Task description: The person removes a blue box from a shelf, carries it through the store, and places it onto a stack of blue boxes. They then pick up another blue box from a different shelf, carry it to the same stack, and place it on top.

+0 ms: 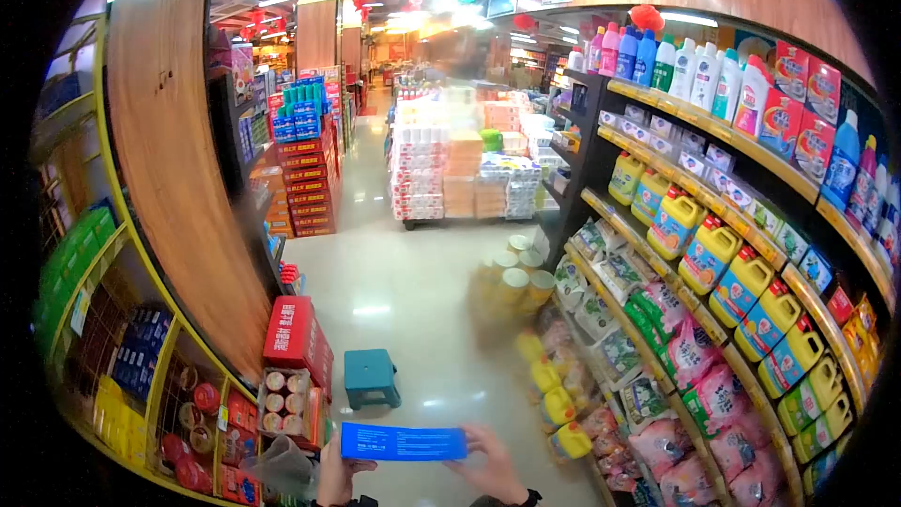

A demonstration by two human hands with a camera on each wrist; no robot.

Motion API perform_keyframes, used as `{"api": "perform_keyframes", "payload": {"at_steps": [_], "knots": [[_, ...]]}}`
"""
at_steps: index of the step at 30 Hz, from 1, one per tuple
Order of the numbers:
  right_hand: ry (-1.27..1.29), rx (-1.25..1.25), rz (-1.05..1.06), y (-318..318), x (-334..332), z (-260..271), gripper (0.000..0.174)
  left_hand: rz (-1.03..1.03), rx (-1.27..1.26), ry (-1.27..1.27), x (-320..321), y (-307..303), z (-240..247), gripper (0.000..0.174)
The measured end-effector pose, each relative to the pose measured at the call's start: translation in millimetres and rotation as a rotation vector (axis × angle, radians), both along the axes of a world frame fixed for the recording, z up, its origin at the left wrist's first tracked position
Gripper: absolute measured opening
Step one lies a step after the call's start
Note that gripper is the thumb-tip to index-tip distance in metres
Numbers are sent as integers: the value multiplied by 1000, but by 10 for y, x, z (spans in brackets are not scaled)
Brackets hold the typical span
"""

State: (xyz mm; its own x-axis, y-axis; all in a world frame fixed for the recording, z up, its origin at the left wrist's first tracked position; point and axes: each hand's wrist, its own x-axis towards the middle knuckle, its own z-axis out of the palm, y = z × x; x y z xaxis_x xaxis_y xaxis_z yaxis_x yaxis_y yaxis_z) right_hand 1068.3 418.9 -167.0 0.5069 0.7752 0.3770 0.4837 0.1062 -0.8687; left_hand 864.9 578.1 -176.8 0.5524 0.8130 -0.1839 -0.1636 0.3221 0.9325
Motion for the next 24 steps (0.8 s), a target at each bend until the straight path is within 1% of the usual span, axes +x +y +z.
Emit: {"api": "perform_keyframes", "payload": {"at_steps": [4,7,8,10,13,18,19,20,24], "knots": [[136,-22,-8,314,223,-124,68,26,-27,51,336,340,33,56],[182,-62,-5,530,502,-191,68,-27,-73,-7,575,582,-42,53],[192,-65,-2,635,621,-205,68,11,-89,22,692,637,-1,53],[158,-31,7,832,881,-249,68,84,-116,88,939,726,82,51],[116,13,35,1141,1359,-330,66,72,-98,89,1291,994,-135,48],[69,56,56,1730,2091,-300,64,62,-43,88,2005,1588,-86,42],[72,77,75,1818,2236,-256,64,59,-48,96,2076,1685,-147,41],[60,93,96,1898,2411,-212,64,85,-8,129,2183,1816,-319,42],[7,143,51,2167,2959,-218,62,63,8,128,2699,2118,-296,42]]}}
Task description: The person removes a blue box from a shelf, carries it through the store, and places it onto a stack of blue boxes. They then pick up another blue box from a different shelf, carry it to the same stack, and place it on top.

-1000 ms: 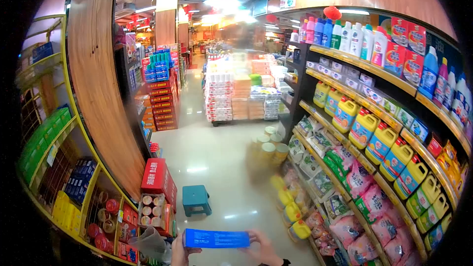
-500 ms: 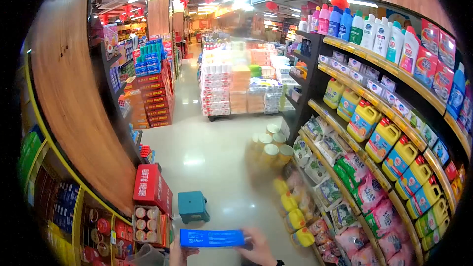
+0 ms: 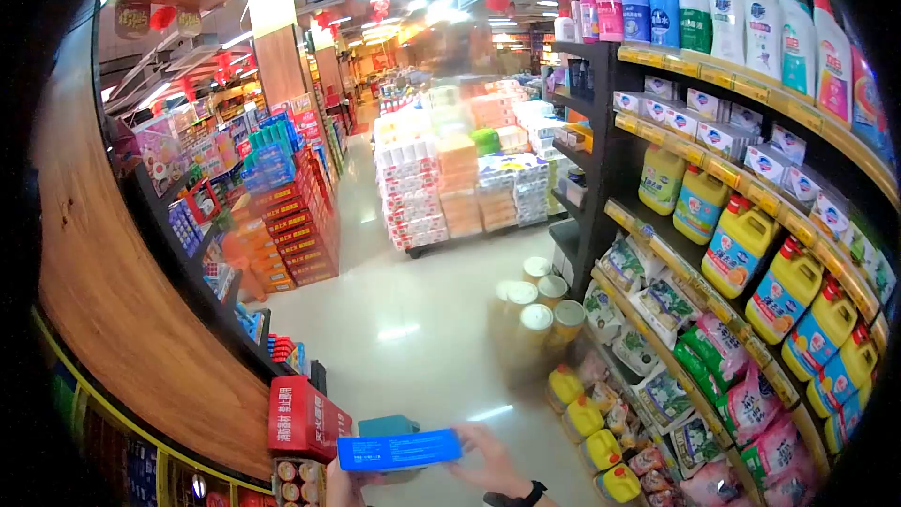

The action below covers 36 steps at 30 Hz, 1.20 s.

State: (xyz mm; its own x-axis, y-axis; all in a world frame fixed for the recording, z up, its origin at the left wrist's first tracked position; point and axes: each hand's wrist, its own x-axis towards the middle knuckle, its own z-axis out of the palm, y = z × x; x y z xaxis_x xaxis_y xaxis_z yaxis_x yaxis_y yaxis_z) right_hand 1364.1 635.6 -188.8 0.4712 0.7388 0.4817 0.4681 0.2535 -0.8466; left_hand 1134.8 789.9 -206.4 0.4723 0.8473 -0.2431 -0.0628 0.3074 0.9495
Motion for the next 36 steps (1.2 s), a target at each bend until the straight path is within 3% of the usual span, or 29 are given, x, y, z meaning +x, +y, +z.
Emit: {"api": "perform_keyframes", "payload": {"at_steps": [6,16,21,25,27,30,34,36], "knots": [[39,-10,-20,208,581,-25,64,-71,-1,25,608,294,70,43],[171,-104,-142,627,1025,-194,61,-147,-41,72,1424,1060,-212,44],[217,-150,-213,1269,1365,-257,51,-213,-48,48,1887,1734,-456,45],[153,-178,-222,1844,1697,88,51,-244,-40,25,2260,2390,-621,45],[90,-143,-210,2211,1834,300,50,-224,9,-27,2378,2669,-573,46],[-73,-138,-137,2779,2173,272,64,-201,109,-61,2501,3094,-502,47],[64,-188,-99,3414,2301,239,63,-173,109,47,2601,3645,-393,44],[1,-139,-45,3670,2377,174,62,-124,63,20,2648,3860,-406,42]]}}
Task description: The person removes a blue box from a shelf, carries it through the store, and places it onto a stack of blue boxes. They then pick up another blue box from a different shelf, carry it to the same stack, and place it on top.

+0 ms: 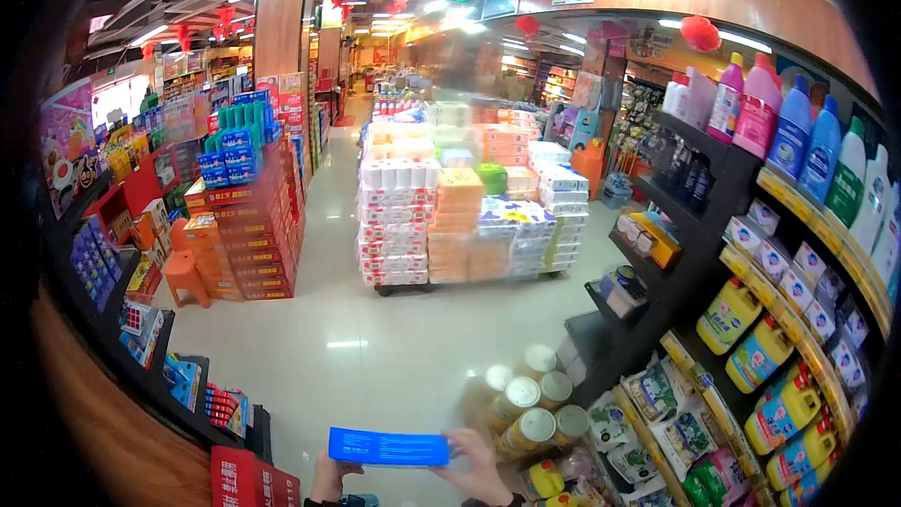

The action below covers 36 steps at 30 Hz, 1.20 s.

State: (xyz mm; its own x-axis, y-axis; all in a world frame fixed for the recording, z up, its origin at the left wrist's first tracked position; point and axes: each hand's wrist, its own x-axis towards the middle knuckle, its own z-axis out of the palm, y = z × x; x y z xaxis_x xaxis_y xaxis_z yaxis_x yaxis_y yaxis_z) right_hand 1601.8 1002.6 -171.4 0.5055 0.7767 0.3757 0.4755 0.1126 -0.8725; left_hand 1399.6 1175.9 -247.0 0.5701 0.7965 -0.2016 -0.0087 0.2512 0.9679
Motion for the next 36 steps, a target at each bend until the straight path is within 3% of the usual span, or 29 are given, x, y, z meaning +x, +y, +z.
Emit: {"api": "perform_keyframes", "payload": {"at_steps": [3,9,13,14,21,22,25,29,33,36], "knots": [[21,61,41,325,99,-59,62,39,84,-43,72,278,-45,40],[94,-20,116,912,568,-155,60,179,-25,-172,533,662,86,36],[104,-131,59,1276,915,-124,49,133,-270,-181,808,1163,-310,40],[19,2,119,1430,1112,-224,63,124,-263,-183,904,1253,-302,44],[112,50,132,2093,2088,-165,63,239,-197,-40,1915,1842,357,42],[36,88,159,2180,2264,-230,62,234,-148,-74,2000,1928,271,44],[147,124,172,2455,2595,-303,56,315,-144,-127,2291,2072,215,44],[98,81,254,2752,2915,-288,62,321,-158,-64,2497,2216,228,45],[250,77,270,3093,3032,-284,59,297,-126,19,2652,2588,209,51],[291,74,238,3400,3100,-417,51,417,-227,50,2797,2804,328,35]]}}
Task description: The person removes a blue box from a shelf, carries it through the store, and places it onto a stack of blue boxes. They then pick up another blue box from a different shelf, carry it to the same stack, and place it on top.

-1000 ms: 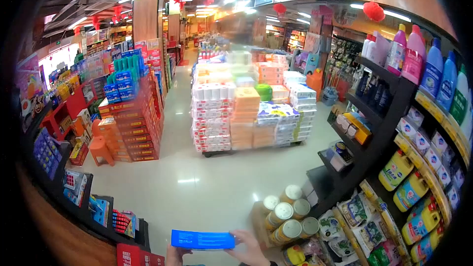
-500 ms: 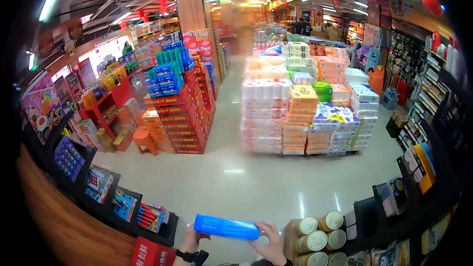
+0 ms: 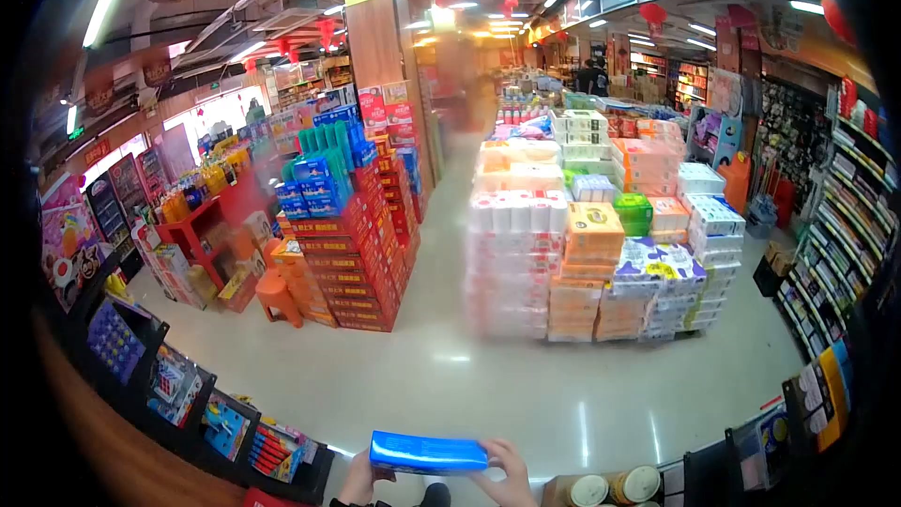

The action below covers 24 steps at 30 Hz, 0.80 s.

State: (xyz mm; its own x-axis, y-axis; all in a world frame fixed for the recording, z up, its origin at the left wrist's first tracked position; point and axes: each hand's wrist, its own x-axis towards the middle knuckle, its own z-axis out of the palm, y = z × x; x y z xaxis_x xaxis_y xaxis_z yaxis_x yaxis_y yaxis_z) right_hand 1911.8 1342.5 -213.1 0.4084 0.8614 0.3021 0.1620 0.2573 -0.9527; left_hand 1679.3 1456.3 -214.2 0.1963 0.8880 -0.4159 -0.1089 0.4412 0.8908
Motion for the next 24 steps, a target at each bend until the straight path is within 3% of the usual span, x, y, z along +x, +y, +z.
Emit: {"api": "perform_keyframes", "payload": {"at_steps": [4,7,10,17,24], "knots": [[28,15,-40,516,18,-76,48,-58,57,-27,44,596,-116,34],[-61,-113,7,983,99,44,49,-121,48,-45,-1,1159,-276,36],[-57,-34,-18,1498,54,32,52,-143,90,-118,27,1652,-265,39],[-133,-74,60,2675,8,95,53,-121,118,-102,-168,2665,-276,42],[-242,-162,123,3415,-303,156,55,-40,62,-70,-489,3332,-431,37]]}}
